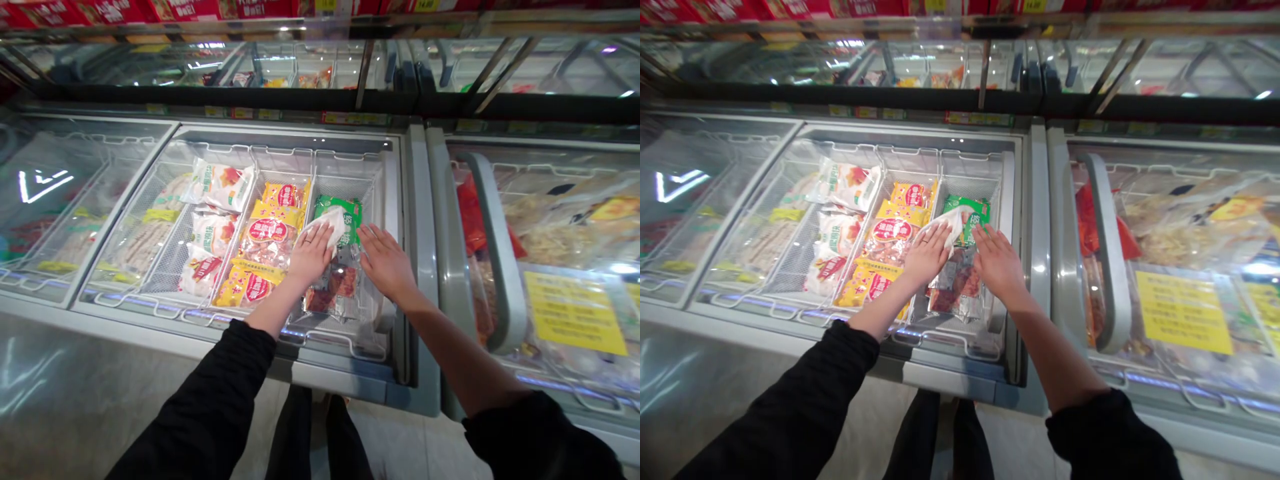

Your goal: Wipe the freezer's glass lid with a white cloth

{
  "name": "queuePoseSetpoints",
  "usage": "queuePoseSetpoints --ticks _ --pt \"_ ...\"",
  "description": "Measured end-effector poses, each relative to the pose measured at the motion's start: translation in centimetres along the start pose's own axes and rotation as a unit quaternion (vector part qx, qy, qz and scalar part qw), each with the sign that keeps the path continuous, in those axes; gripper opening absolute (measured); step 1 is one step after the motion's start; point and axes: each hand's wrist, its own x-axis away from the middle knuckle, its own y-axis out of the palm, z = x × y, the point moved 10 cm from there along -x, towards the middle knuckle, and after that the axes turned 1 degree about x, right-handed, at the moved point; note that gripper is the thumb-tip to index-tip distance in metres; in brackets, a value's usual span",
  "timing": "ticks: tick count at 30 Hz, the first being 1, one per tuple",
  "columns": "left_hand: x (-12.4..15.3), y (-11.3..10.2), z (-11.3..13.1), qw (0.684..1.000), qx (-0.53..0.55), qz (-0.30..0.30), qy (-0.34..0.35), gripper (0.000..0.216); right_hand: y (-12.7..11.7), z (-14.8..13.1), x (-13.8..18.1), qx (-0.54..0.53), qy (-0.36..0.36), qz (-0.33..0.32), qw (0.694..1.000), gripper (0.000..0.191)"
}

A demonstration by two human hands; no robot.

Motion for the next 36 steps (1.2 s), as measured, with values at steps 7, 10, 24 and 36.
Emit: queuePoseSetpoints --ticks 7,10,24,36 --pt "2.5 0.6 1.0 1.000 -0.001 0.017 -0.013 0.060 -0.3 0.6 -0.3 -0.002 0.035 0.018 0.999 0.069" --pt "0.9 0.7 2.2 0.999 -0.002 0.004 0.053 0.059 -0.1 0.8 -0.3 -0.001 0.054 0.017 0.998 0.075" --pt "-0.5 0.1 -1.0 1.000 -0.007 0.023 0.000 0.060 1.4 4.2 -7.9 0.020 0.027 -0.006 0.999 0.072" --pt "-2.8 -0.3 -3.0 0.998 0.006 0.027 -0.058 0.061 0.5 3.6 -8.0 -0.004 0.025 0.017 1.000 0.068"
